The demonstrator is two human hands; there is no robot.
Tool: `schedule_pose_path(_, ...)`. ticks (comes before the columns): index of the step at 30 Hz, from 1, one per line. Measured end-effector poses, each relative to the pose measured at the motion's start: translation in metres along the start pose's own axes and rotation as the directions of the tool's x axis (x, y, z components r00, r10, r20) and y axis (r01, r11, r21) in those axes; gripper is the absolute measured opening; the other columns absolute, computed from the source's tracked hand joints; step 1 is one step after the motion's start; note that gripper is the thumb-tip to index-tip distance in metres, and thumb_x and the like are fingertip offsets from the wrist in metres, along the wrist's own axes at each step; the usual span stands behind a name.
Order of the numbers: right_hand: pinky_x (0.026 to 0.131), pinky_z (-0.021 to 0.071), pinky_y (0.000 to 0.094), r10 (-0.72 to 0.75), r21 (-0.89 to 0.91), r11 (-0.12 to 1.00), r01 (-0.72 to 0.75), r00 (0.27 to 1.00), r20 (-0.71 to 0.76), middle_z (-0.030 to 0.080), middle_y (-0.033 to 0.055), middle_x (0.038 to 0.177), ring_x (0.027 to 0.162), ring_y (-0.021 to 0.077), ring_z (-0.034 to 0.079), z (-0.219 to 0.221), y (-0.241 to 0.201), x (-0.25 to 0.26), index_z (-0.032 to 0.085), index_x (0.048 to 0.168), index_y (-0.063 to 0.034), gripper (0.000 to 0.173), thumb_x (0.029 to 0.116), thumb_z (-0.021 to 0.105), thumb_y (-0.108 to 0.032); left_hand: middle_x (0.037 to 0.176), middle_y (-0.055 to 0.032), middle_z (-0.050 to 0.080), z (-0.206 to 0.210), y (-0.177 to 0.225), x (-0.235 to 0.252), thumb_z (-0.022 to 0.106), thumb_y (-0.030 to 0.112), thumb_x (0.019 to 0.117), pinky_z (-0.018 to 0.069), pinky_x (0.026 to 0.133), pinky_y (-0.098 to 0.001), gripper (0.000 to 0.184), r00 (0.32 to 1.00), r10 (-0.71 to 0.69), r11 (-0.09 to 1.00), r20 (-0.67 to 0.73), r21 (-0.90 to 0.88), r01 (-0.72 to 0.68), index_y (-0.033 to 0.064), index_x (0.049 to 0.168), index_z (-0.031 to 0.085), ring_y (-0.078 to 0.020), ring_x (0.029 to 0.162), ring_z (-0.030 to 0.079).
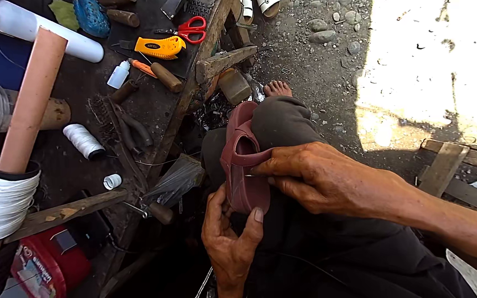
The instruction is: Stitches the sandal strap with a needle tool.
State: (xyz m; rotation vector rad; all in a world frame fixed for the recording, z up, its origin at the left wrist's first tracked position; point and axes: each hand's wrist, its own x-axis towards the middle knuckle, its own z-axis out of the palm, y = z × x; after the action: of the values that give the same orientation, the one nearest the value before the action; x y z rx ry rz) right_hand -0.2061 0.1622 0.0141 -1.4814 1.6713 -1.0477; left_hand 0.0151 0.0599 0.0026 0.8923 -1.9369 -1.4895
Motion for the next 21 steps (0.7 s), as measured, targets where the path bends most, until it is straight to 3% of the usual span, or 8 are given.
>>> schedule_pose_path(9, 0.074, 0.0526, 0.0336, 0.005, -0.069, 0.998, 0.004, 0.993, 0.12, 0.073, -0.0023, 0.104, 0.092, 0.0097, 0.068, -0.017, -0.007, 0.008, 0.072, 0.125, -0.0223, 0.036, 0.1046, 0.044, -0.027, 0.113, -0.011, 0.067, 0.004, 0.001, 0.0, 0.081, 0.031, 0.0813, 0.0623, 0.083, -0.0296, 0.066, 0.999, 0.045, 0.996, -0.018, 0.084, -0.043, -0.0094, 0.128, 0.059, -0.0165, 0.095, 0.071)
schedule_pose_path(16, 0.068, 0.0509, 0.0308, -0.023, -0.092, 0.995, 0.044, 0.977, 0.212, 0.072, -0.0049, 0.091, 0.081, 0.0059, 0.066, -0.036, -0.006, 0.023, 0.075, 0.117, -0.0206, 0.033, 0.1037, 0.046, -0.027, 0.106, -0.0083, 0.068, 0.009, 0.008, 0.006, 0.081, 0.035, 0.0771, 0.0607, 0.077, -0.025, 0.062, 0.989, 0.14, 0.959, -0.046, 0.257, -0.124, -0.0078, 0.119, 0.065, -0.0111, 0.092, 0.069)
schedule_pose_path(21, 0.061, 0.047, 0.0265, -0.014, -0.089, 0.995, 0.044, 0.951, 0.309, 0.066, -0.0073, 0.08, 0.07, 0.002, 0.059, -0.042, -0.008, 0.037, 0.076, 0.113, -0.0194, 0.031, 0.1021, 0.047, -0.026, 0.1, -0.007, 0.067, 0.014, 0.01, 0.003, 0.082, 0.036, 0.0745, 0.0587, 0.074, -0.0214, 0.06, 0.979, 0.182, 0.94, -0.087, 0.307, -0.147, -0.0071, 0.114, 0.068, -0.0073, 0.089, 0.066)
